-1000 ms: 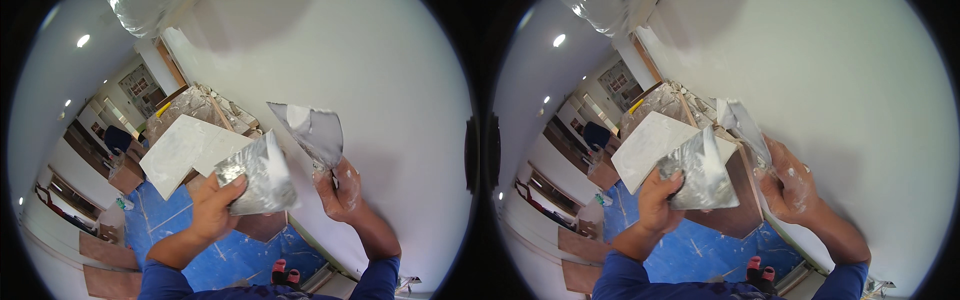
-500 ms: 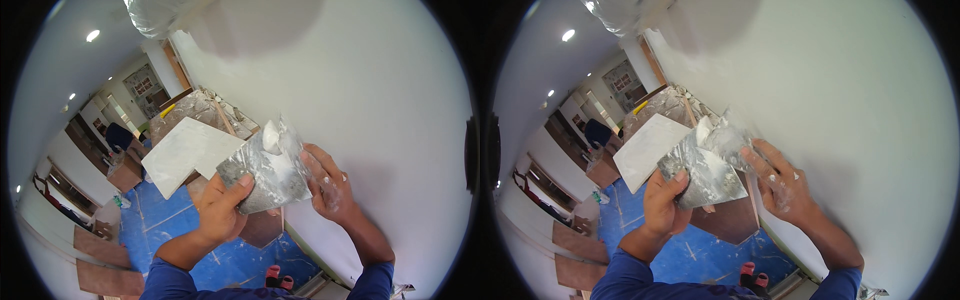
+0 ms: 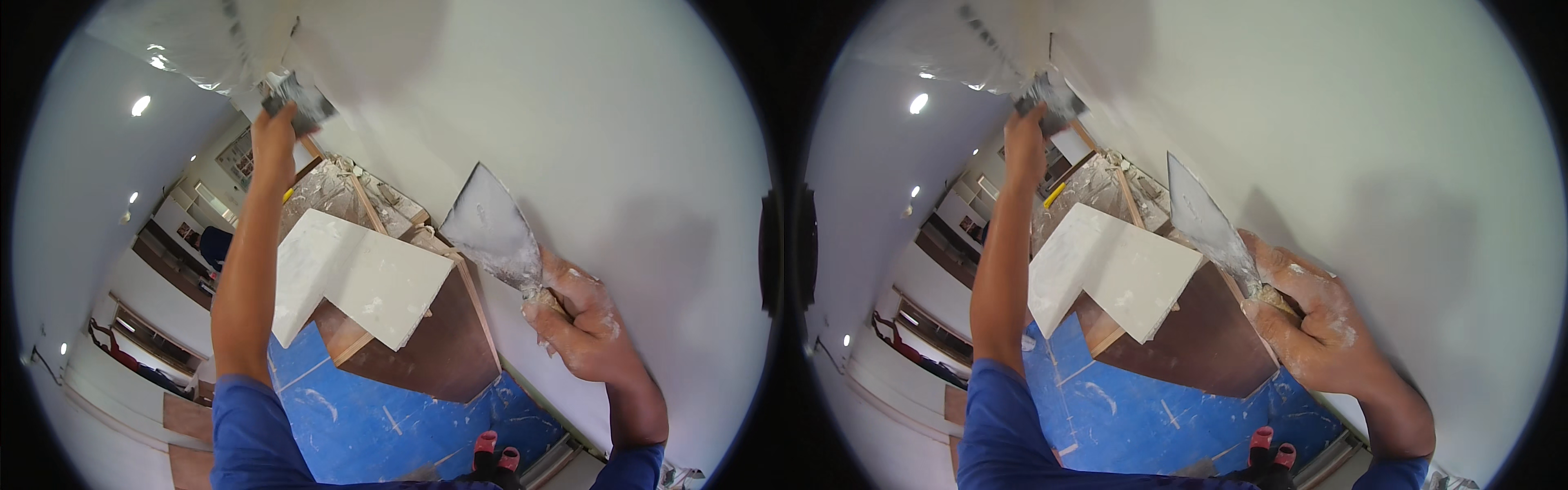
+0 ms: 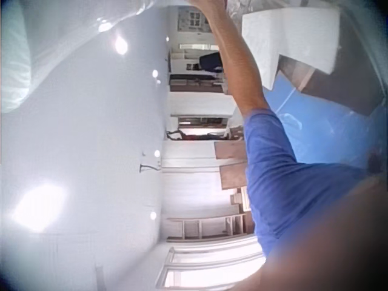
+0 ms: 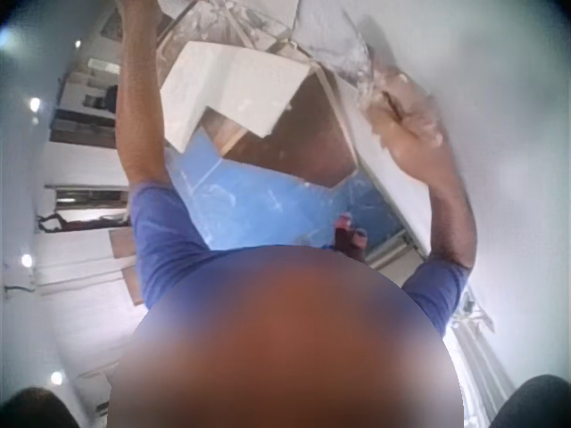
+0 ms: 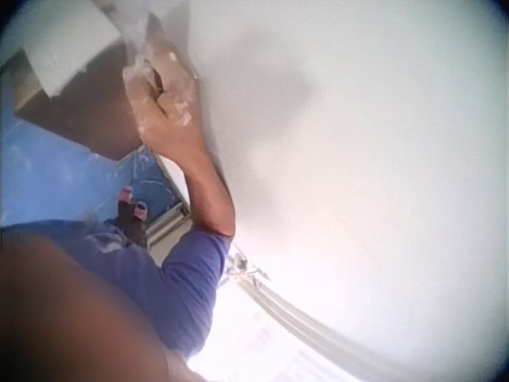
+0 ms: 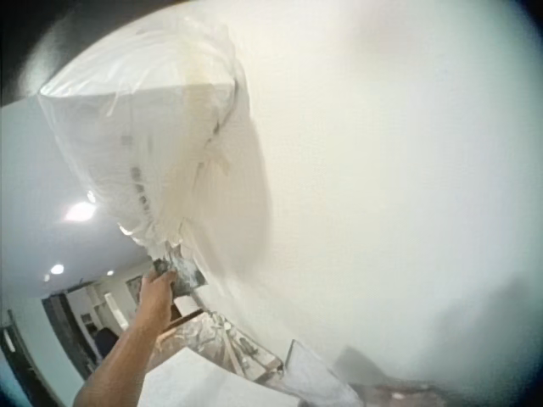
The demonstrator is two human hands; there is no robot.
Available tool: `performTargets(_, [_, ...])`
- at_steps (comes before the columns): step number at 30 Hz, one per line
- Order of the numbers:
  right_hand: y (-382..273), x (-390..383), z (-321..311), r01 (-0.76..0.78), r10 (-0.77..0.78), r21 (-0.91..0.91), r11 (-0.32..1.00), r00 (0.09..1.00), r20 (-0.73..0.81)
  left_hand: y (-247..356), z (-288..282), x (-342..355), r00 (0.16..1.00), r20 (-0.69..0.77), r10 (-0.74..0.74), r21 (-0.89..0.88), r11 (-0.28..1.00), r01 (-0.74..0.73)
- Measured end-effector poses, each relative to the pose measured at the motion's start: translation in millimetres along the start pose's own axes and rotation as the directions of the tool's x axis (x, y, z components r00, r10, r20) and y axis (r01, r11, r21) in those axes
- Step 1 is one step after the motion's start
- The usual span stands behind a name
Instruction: The person applies white wall compound to a wall using a putty knife and a hawk. They repeatedly scoop compound from the hawk and spread it in smooth strokes across the wall surface, working near a window and an air conditioning unit.
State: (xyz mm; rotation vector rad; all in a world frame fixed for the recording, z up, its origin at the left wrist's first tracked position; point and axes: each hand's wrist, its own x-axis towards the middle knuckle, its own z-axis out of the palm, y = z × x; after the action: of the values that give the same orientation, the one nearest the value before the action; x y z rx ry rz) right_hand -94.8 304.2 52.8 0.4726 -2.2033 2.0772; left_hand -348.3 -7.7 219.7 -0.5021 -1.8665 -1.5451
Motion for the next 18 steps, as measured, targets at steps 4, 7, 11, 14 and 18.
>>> performTargets(4, [17, 3, 0, 0.098, -0.095, 0.026, 0.995, 0.993, -0.076, -16, 1, 79, 0.999, 0.0, 0.045, 0.101, 0.994, -0.045])
performTargets(7, [13, 1, -6, 0.059, -0.054, 0.049, 0.997, 0.994, -0.095, -15, 16, 106, 0.997, -0.007, 0.075, 0.184, 0.98, -0.072])
performTargets(11, [5, 1, -8, 0.007, 0.0, 0.103, 0.995, 0.998, -0.063, -18, 20, 143, 0.998, -0.057, 0.034, 0.209, 0.978, -0.021])
performTargets(14, [11, 4, -5, 0.039, -0.031, 0.104, 0.994, 0.997, -0.076, -23, 21, 163, 0.999, -0.046, 0.011, 0.217, 0.976, 0.0])
performTargets(18, [17, 7, -3, 0.075, -0.068, 0.098, 0.992, 0.995, -0.078, -27, 18, 183, 0.996, -0.087, -0.021, 0.246, 0.968, 0.042])
